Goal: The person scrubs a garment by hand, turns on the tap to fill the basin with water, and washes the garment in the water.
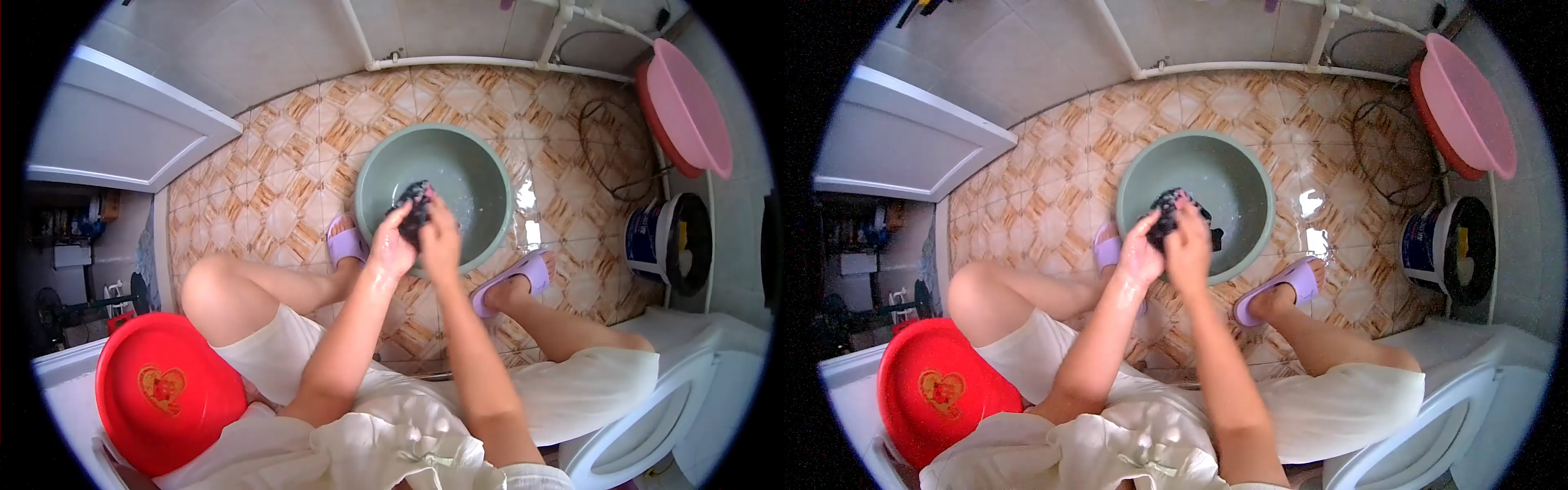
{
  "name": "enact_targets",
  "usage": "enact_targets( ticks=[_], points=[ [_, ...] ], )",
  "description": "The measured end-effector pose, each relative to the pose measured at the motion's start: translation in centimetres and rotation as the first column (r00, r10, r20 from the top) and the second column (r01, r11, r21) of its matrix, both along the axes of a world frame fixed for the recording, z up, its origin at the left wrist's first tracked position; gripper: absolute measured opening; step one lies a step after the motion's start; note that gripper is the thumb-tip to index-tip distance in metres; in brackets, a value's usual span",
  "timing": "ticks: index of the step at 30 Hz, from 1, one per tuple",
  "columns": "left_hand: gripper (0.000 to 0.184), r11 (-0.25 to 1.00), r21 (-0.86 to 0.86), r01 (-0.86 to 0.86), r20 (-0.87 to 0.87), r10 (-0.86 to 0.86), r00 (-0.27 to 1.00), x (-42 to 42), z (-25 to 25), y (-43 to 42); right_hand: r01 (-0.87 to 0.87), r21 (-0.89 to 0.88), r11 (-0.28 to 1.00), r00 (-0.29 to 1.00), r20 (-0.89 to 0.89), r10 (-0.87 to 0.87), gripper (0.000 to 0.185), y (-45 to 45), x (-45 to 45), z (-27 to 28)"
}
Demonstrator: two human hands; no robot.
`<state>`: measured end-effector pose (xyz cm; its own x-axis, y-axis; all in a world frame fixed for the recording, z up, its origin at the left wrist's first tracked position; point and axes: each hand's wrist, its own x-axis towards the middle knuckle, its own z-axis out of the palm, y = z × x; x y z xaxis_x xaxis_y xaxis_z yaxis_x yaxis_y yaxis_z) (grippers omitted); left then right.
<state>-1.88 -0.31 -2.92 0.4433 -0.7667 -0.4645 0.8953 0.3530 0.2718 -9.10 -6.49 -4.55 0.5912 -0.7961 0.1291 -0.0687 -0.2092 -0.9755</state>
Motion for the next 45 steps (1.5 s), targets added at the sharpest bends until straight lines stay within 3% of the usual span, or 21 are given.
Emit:
enact_targets(
  ticks=[5, 7, 9, 11, 13, 15, 18, 19, 21, 24, 25, 26, 27, 32, 35, 37, 38, 39, 41, 43, 45],
  points=[
    [0.038, 1.000, 0.009, 0.010, -0.031, -0.010, 0.999, -1.8, -0.8, 0.2, -0.043, -0.123, 0.991, 0.953, -0.303, 0.004, 0.041, 1.5, 1.0, 1.0],
    [0.036, 0.962, 0.274, -0.012, -0.020, 0.018, 1.000, -3.1, 0.0, -0.1, 0.204, 0.059, 0.977, 0.949, -0.258, -0.182, 0.046, -0.7, 0.9, -0.4],
    [0.030, 0.991, 0.130, -0.034, -0.016, 0.036, 0.999, -2.8, -1.0, -0.1, 0.323, 0.063, 0.944, 0.909, -0.300, -0.290, 0.047, -1.3, 0.8, -0.3],
    [0.032, 0.995, 0.089, -0.038, 0.079, 0.031, 0.996, -1.9, 0.0, -0.3, 0.089, 0.657, 0.749, 0.993, -0.005, -0.114, 0.044, -0.6, 0.5, 1.1],
    [0.037, 0.991, 0.116, -0.072, 0.139, 0.055, 0.989, -1.0, 2.2, -0.4, 0.127, 0.038, 0.991, 0.988, -0.092, -0.123, 0.038, 2.9, 0.3, 2.4],
    [0.053, 0.981, 0.174, 0.086, 0.094, -0.104, 0.990, 0.9, -0.3, 0.6, 0.089, -0.373, 0.924, 0.990, -0.072, -0.124, 0.027, 4.9, 0.6, 4.3],
    [0.049, 0.855, -0.516, 0.055, 0.133, 0.017, 0.991, -1.1, -5.0, 1.3, 0.013, -0.561, 0.827, 0.952, -0.247, -0.183, 0.015, 4.2, 2.2, 4.8],
    [0.041, 0.998, 0.024, -0.063, -0.060, 0.064, 0.996, -2.2, -0.4, 0.6, -0.101, -0.141, 0.985, 0.937, -0.346, 0.046, 0.012, 2.2, 2.4, 3.6],
    [0.035, 0.947, 0.320, 0.000, -0.027, 0.009, 1.000, -2.4, -0.8, 0.3, 0.090, 0.124, 0.988, 0.877, -0.481, -0.019, 0.013, -1.5, 2.5, 3.6],
    [0.036, 0.994, 0.109, -0.017, -0.092, 0.027, 0.995, -2.1, -0.6, 0.3, 0.088, -0.349, 0.933, 0.921, -0.328, -0.210, 0.014, -1.6, 1.3, 1.7],
    [0.037, 0.998, 0.049, -0.040, -0.178, 0.049, 0.983, -1.8, 0.0, 0.3, 0.083, -0.226, 0.971, 0.966, -0.221, -0.134, 0.015, -0.3, 1.0, 2.3],
    [0.041, 0.980, -0.191, 0.057, -0.180, -0.092, 0.979, -1.6, 1.0, 0.5, 0.065, -0.555, 0.829, 0.911, -0.305, -0.276, 0.015, 2.1, 1.4, 2.5],
    [0.044, 0.992, -0.127, -0.022, -0.048, 0.016, 0.999, -1.7, 1.8, 0.2, -0.009, -0.808, 0.588, 0.841, -0.324, -0.433, 0.016, 3.6, 1.9, 2.7],
    [0.034, 0.983, 0.182, -0.032, -0.186, 0.066, 0.980, -2.8, -1.6, 0.5, 0.091, -0.233, 0.968, 0.894, -0.410, -0.183, 0.020, -0.7, 1.7, 2.0],
    [0.035, 0.984, 0.176, -0.021, -0.146, 0.047, 0.988, -2.5, -0.2, 0.3, 0.212, -0.368, 0.905, 0.890, -0.311, -0.335, 0.017, -1.4, 1.9, 1.9],
    [0.042, 0.931, -0.360, 0.051, -0.172, -0.120, 0.978, -1.6, 0.1, 0.7, 0.094, -0.314, 0.945, 0.907, -0.365, -0.212, 0.018, 2.0, 1.6, 3.7],
    [0.047, 0.990, -0.139, 0.036, 0.085, -0.024, 0.996, -1.6, 1.1, 0.3, -0.018, -0.636, 0.772, 0.878, -0.380, -0.292, 0.022, 3.7, 1.6, 2.7],
    [0.049, 0.960, -0.278, -0.038, -0.023, 0.033, 0.999, -1.9, -0.7, 1.1, -0.017, -0.636, 0.772, 0.877, -0.379, -0.293, 0.022, 4.2, 1.9, 0.6],
    [0.042, 0.917, -0.400, -0.006, -0.053, -0.016, 0.998, -2.4, -2.4, 1.6, -0.151, -0.786, 0.600, 0.638, -0.541, -0.548, 0.021, 4.4, 2.6, -1.2],
    [0.038, 0.950, 0.310, 0.049, -0.057, -0.033, 0.998, -2.8, -3.6, 0.6, -0.028, -0.084, 0.996, 0.792, -0.610, -0.029, 0.023, 0.0, 1.6, 2.1],
    [0.028, 0.971, 0.231, 0.062, 0.001, -0.064, 0.998, -3.4, -4.2, 1.1, 0.213, -0.307, 0.928, 0.784, -0.513, -0.349, 0.021, -2.0, 1.0, -1.5]
  ],
)
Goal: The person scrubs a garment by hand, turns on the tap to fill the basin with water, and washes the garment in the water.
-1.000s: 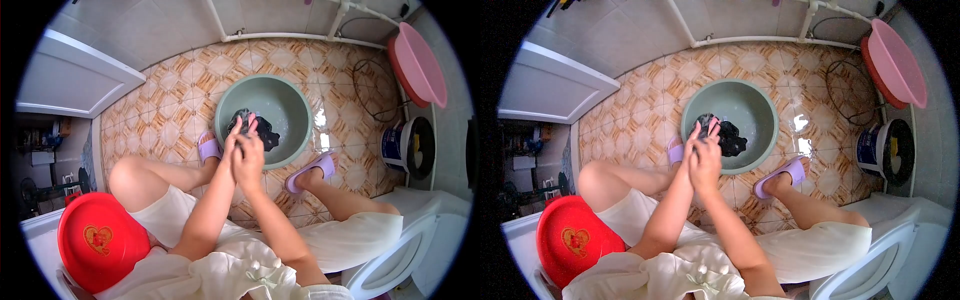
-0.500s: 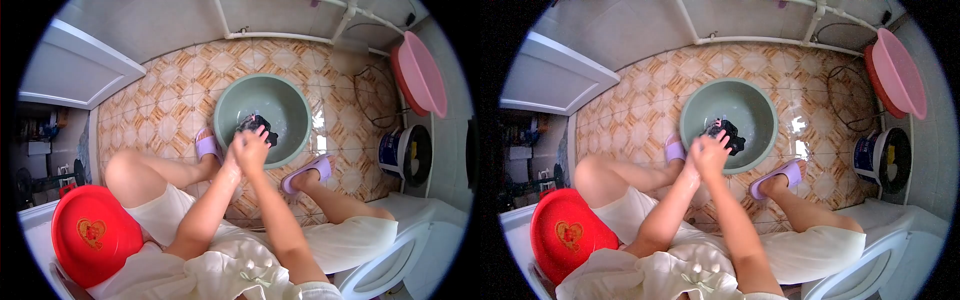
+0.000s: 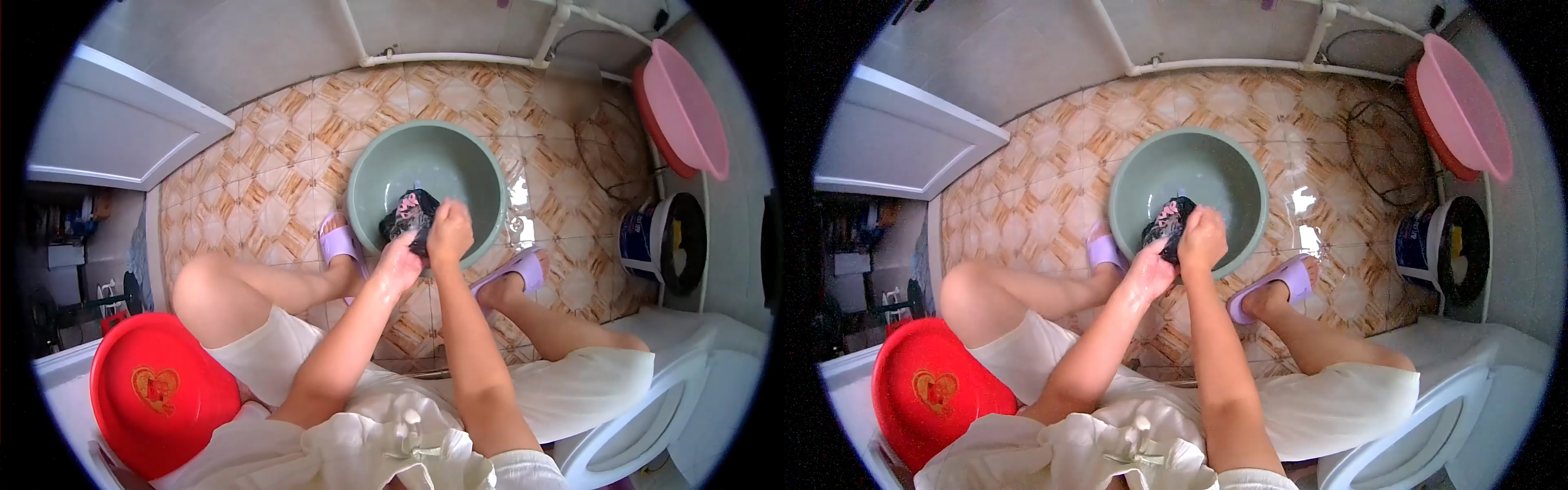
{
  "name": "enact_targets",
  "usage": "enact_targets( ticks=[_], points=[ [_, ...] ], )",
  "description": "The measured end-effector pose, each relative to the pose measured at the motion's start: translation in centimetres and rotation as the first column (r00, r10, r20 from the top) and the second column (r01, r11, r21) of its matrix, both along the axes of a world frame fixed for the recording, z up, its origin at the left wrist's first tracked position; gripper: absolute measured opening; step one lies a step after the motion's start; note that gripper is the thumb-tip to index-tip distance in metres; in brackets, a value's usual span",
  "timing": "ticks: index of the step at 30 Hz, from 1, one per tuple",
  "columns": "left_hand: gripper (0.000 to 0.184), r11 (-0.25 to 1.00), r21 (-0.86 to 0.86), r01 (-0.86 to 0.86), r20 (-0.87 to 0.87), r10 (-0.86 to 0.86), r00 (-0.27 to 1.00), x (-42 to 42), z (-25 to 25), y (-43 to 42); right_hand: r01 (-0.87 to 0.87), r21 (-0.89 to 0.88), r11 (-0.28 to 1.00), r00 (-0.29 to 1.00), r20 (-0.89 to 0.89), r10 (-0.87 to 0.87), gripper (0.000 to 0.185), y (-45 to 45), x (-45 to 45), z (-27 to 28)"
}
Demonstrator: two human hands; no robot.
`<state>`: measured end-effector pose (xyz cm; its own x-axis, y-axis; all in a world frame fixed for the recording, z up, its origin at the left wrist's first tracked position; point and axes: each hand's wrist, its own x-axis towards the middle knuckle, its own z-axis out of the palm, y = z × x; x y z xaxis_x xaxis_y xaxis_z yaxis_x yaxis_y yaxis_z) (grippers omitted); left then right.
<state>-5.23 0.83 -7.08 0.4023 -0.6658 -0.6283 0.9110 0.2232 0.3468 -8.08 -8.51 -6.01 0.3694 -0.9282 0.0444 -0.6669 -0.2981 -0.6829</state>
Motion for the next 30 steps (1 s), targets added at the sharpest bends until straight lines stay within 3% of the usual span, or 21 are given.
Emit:
enact_targets(
  ticks=[2, 4, 5, 6, 8, 9, 10, 12, 14, 15, 16, 18, 19, 20, 21, 22, 24, 25, 27, 28, 30],
  points=[
    [0.033, 1.000, -0.018, 0.014, 0.014, -0.014, 1.000, 0.3, 2.5, -0.7, 0.044, -0.126, 0.991, 0.998, 0.040, -0.039, 0.020, 0.6, -0.6, 1.5],
    [0.039, 0.990, -0.142, 0.020, -0.216, -0.051, 0.975, 1.7, 5.3, -1.0, -0.090, -0.144, 0.985, 0.989, 0.108, 0.106, 0.026, 3.9, -0.7, 3.6],
    [0.044, 0.968, -0.251, -0.001, -0.083, -0.020, 0.996, 1.4, 5.5, -0.9, -0.087, -0.145, 0.986, 0.989, 0.105, 0.102, 0.026, 4.3, -0.5, 2.5],
    [0.045, 0.962, -0.273, -0.012, -0.038, 0.002, 0.999, 1.4, 4.2, -0.5, -0.131, -0.099, 0.986, 0.991, -0.023, 0.130, 0.028, 4.7, -0.2, 0.1],
    [0.041, 0.986, -0.163, -0.034, -0.147, 0.010, 0.989, 0.9, 2.7, -0.3, -0.208, 0.011, 0.978, 0.943, -0.263, 0.204, 0.032, 5.0, 0.6, -1.5],
    [0.037, 1.000, 0.007, -0.016, -0.096, 0.016, 0.995, 0.7, 1.9, -0.3, -0.153, 0.103, 0.983, 0.975, -0.145, 0.167, 0.029, 3.7, 0.1, -0.8],
    [0.035, 0.997, 0.068, -0.043, -0.035, 0.045, 0.998, 0.0, 1.5, -0.3, -0.103, 0.194, 0.976, 0.993, -0.029, 0.110, 0.027, 1.2, -0.2, 1.8],
    [0.034, 0.999, -0.046, -0.003, -0.066, 0.000, 0.998, 0.2, 2.2, -0.4, -0.054, 0.210, 0.976, 0.997, -0.038, 0.064, 0.022, 0.7, -0.4, 1.8],
    [0.039, 0.988, -0.134, -0.078, -0.227, 0.046, 0.973, 1.2, 1.9, -0.4, -0.039, -0.068, 0.997, 0.972, 0.230, 0.054, 0.024, 2.5, -0.5, 4.2],
    [0.046, 0.902, -0.430, 0.037, -0.209, -0.140, 0.968, 2.2, 0.6, 0.4, -0.194, 0.049, 0.980, 0.959, 0.222, 0.179, 0.029, 4.1, -0.8, 4.9],
    [0.051, 0.930, -0.353, 0.099, 0.062, -0.082, 0.995, 1.6, 3.3, -0.2, -0.192, -0.146, 0.970, 0.972, 0.105, 0.208, 0.028, 6.0, -0.6, 5.7],
    [0.038, 0.952, -0.305, -0.040, -0.035, 0.031, 0.999, 0.7, 4.4, 0.3, -0.216, -0.383, 0.898, 0.960, -0.253, 0.123, 0.024, 6.5, 0.0, 3.7],
    [0.038, 0.995, -0.093, -0.038, -0.075, 0.031, 0.997, 0.9, 3.5, 0.0, -0.217, -0.109, 0.970, 0.973, -0.099, 0.206, 0.024, 4.9, 0.1, 3.5],
    [0.039, 0.992, 0.125, -0.027, -0.115, 0.042, 0.992, 1.0, 2.7, -0.2, -0.248, 0.172, 0.953, 0.968, 0.073, 0.239, 0.025, 2.7, -0.3, 3.2],
    [0.033, 0.997, 0.066, -0.047, 0.002, 0.047, 0.999, 0.8, 2.9, 0.0, -0.175, 0.165, 0.971, 0.978, -0.083, 0.190, 0.029, 1.2, -0.6, 4.3],
    [0.032, 0.999, 0.051, 0.008, 0.080, -0.012, 0.997, 1.1, 2.7, -0.1, -0.155, 0.151, 0.976, 0.979, -0.109, 0.173, 0.033, 0.0, -0.7, 2.3],
    [0.035, 0.994, 0.053, 0.092, 0.074, -0.096, 0.993, 1.5, 2.9, -0.6, -0.036, 0.225, 0.974, 0.997, 0.071, 0.020, 0.033, -1.7, -1.7, 0.6],
    [0.037, 0.998, 0.032, 0.060, 0.073, -0.062, 0.995, 1.4, 3.8, -0.8, -0.039, 0.218, 0.975, 0.998, 0.065, 0.025, 0.033, -2.3, -2.4, 1.2],
    [0.038, 0.999, -0.041, 0.031, 0.065, -0.028, 0.997, 1.4, 4.8, -1.1, -0.435, 0.413, 0.800, 0.817, 0.555, 0.158, 0.025, -2.8, -3.5, 2.4],
    [0.039, 0.994, -0.104, 0.012, 0.061, -0.005, 0.998, 1.6, 5.0, -1.1, -0.442, 0.411, 0.797, 0.816, 0.553, 0.167, 0.025, -2.5, -3.7, 2.6],
    [0.040, 0.991, -0.114, 0.072, 0.060, -0.065, 0.996, 2.0, 4.7, -0.7, -0.511, 0.134, 0.849, 0.843, 0.269, 0.466, 0.026, -1.8, -3.8, 3.0]
  ],
)
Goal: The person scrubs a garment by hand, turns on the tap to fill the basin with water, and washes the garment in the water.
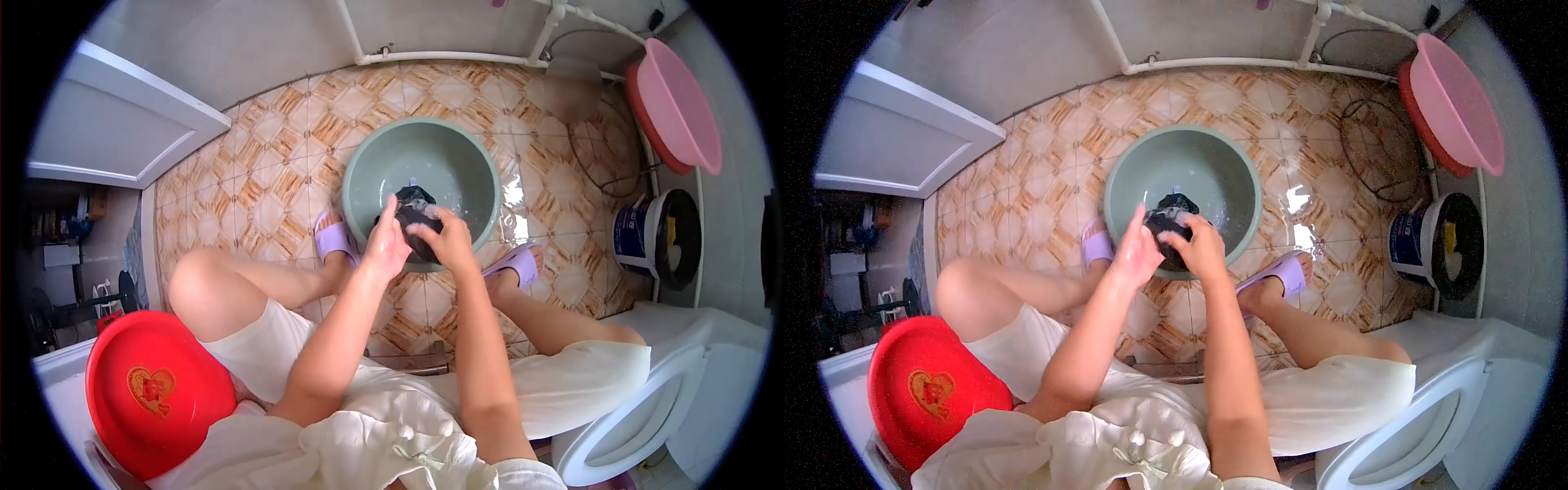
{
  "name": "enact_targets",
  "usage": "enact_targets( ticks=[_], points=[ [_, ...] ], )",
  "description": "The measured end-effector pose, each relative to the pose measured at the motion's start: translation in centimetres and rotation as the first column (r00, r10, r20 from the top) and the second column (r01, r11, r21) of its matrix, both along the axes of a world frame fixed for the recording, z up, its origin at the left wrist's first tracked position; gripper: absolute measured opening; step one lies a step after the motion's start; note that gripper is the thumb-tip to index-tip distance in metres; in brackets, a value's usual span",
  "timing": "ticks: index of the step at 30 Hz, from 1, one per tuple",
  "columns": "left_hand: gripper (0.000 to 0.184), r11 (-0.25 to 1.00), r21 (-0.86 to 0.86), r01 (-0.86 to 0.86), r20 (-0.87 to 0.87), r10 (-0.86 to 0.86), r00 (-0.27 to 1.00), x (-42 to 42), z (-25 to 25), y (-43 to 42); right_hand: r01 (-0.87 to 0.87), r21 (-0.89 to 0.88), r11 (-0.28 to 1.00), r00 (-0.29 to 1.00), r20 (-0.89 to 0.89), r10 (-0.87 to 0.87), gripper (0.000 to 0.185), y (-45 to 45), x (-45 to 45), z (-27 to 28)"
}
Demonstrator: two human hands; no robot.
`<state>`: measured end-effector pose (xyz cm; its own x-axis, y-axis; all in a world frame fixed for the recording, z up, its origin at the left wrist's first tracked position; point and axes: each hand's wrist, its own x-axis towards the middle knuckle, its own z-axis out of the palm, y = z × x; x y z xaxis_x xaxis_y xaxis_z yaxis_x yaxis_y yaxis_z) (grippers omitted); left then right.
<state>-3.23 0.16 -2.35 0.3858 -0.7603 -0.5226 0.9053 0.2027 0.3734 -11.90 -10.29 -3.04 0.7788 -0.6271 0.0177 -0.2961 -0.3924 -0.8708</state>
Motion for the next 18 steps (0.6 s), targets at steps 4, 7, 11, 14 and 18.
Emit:
enact_targets(
  ticks=[4, 7, 11, 14, 18],
  points=[
    [0.039, 0.978, 0.210, 0.004, 0.219, -0.051, 0.974, 0.1, 0.1, -0.1, 0.264, 0.562, 0.784, 0.938, 0.041, -0.345, 0.033, -0.6, 1.1, -0.7],
    [0.034, 0.968, 0.238, -0.083, 0.113, 0.057, 0.992, -0.1, 1.0, -0.1, 0.211, 0.700, 0.683, 0.897, 0.140, -0.420, 0.033, -1.0, 0.8, -0.3],
    [0.027, 0.972, 0.201, -0.123, -0.169, 0.158, 0.973, -0.7, -0.1, -0.2, 0.305, 0.132, 0.943, 0.952, 0.000, -0.307, 0.024, 3.3, 1.9, 0.6],
    [0.021, 0.975, -0.033, -0.221, -0.227, 0.209, 0.951, -1.3, -1.8, 0.7, 0.136, -0.170, 0.976, 0.988, 0.102, -0.120, 0.018, 9.7, 2.4, 3.5],
    [0.021, 0.982, 0.110, -0.153, -0.286, 0.179, 0.942, -1.7, -4.7, 1.6, 0.282, -0.229, 0.932, 0.954, -0.036, -0.297, 0.020, 5.8, 3.0, -1.0]
  ],
)
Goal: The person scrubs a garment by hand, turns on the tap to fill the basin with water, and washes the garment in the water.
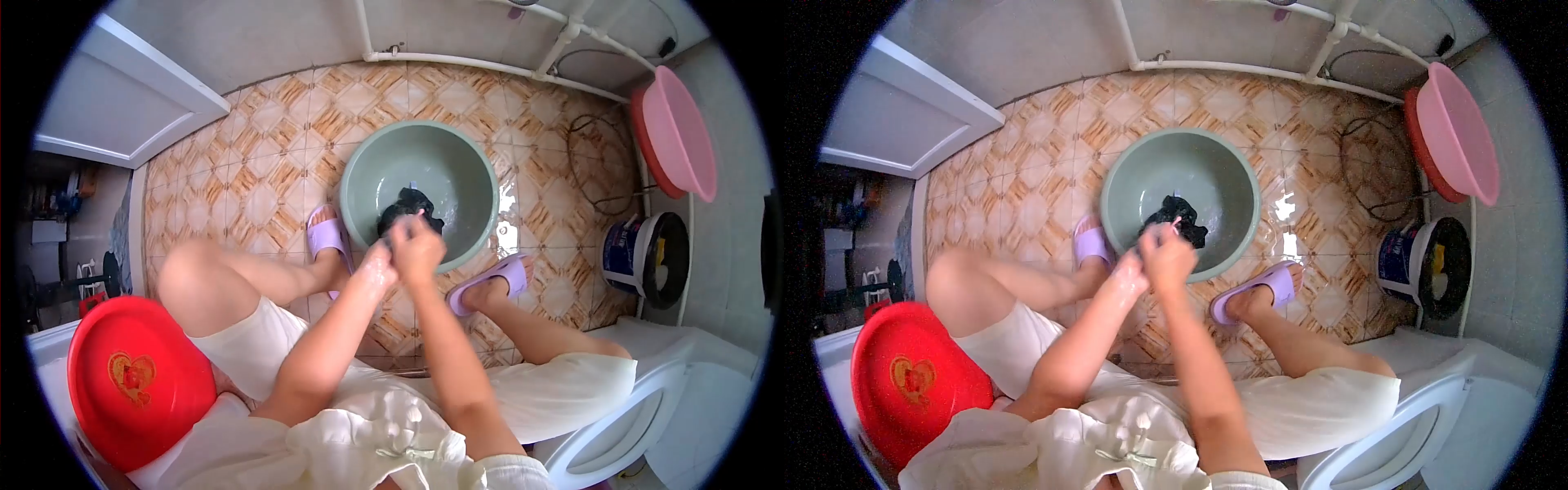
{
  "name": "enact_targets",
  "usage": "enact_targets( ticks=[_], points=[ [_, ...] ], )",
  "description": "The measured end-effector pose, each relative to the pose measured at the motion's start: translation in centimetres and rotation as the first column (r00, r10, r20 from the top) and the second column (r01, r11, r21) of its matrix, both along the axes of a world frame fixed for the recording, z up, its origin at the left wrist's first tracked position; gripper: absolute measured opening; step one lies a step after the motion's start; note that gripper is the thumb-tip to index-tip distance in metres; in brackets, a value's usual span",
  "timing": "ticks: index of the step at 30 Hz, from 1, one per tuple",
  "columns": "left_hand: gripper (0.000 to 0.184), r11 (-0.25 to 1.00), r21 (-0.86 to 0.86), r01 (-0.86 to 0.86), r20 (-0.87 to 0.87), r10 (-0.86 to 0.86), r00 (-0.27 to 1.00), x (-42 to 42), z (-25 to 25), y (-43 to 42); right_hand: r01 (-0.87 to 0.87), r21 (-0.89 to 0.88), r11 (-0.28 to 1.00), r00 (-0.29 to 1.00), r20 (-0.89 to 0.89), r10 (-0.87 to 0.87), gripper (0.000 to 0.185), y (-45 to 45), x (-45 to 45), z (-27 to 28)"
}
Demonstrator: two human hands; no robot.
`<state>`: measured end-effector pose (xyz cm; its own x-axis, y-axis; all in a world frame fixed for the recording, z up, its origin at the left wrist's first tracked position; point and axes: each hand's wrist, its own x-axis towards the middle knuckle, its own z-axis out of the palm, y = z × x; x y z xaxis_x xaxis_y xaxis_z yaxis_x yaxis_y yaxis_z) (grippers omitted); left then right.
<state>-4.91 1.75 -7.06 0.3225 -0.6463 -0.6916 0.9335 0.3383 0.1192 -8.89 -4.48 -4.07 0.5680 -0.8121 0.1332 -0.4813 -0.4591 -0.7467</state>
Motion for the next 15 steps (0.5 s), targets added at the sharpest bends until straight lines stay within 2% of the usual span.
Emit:
enact_targets(
  ticks=[1, 2, 4, 6, 7, 8, 9, 10, 11, 12, 14, 15],
  points=[
    [0.022, 0.993, 0.010, 0.119, 0.015, -0.119, 0.993, 0.2, -3.4, 0.2, 0.141, -0.034, 0.989, 0.983, -0.117, -0.144, 0.023, -1.7, 0.0, 0.1],
    [0.023, 0.997, -0.010, 0.071, -0.037, -0.071, 0.997, -0.1, -2.2, -0.2, 0.185, -0.021, 0.982, 0.941, -0.286, -0.184, 0.022, -3.4, -0.2, 0.0],
    [0.024, 0.997, -0.038, 0.073, 0.010, -0.072, 0.997, -0.1, -2.4, -0.4, 0.149, 0.074, 0.986, 0.980, -0.142, -0.138, 0.021, -3.4, -0.6, 0.3],
    [0.025, 0.994, 0.110, 0.010, 0.109, -0.022, 0.994, -0.2, 2.9, 0.0, 0.008, -0.021, 1.000, 0.998, 0.062, -0.007, 0.023, -0.1, -0.3, 1.5],
    [0.025, 0.993, 0.116, 0.009, 0.110, -0.022, 0.994, 0.0, 1.9, 0.2, -0.066, 0.009, 0.998, 0.997, 0.048, 0.066, 0.024, 1.8, 0.0, 3.3],
    [0.026, 0.977, -0.210, 0.031, 0.120, -0.006, 0.993, 0.2, -0.2, 0.4, -0.176, -0.106, 0.979, 0.980, 0.074, 0.185, 0.025, 2.6, 0.3, 4.0],
    [0.026, 0.857, -0.513, 0.056, 0.125, 0.010, 0.992, 0.6, -2.2, 0.5, -0.171, -0.006, 0.985, 0.982, -0.086, 0.170, 0.024, 2.0, 0.5, 3.6],
    [0.027, 0.645, -0.760, 0.080, 0.125, 0.025, 0.992, 0.9, -3.2, 0.6, -0.146, 0.093, 0.985, 0.956, -0.243, 0.165, 0.022, 0.9, 0.8, 2.8],
    [0.028, 0.995, 0.019, 0.102, 0.188, -0.103, 0.977, 0.5, 2.5, -0.7, -0.027, 0.119, 0.993, 0.960, -0.273, 0.059, 0.022, -1.1, 1.0, 1.8],
    [0.030, 0.990, 0.062, 0.128, 0.187, -0.137, 0.973, 0.6, 0.8, 0.1, 0.097, 0.138, 0.986, 0.952, -0.302, -0.052, 0.023, -3.1, 0.8, 0.8],
    [0.028, 0.997, 0.064, 0.039, 0.210, -0.052, 0.976, -0.1, 2.7, -1.2, 0.137, -0.062, 0.989, 0.986, -0.086, -0.142, 0.023, -5.1, -0.3, 0.2],
    [0.024, 0.998, 0.031, 0.045, 0.205, -0.050, 0.977, 0.0, 2.9, -1.5, 0.168, -0.149, 0.974, 0.980, -0.079, -0.181, 0.022, -4.6, -0.6, -0.2]
  ],
)
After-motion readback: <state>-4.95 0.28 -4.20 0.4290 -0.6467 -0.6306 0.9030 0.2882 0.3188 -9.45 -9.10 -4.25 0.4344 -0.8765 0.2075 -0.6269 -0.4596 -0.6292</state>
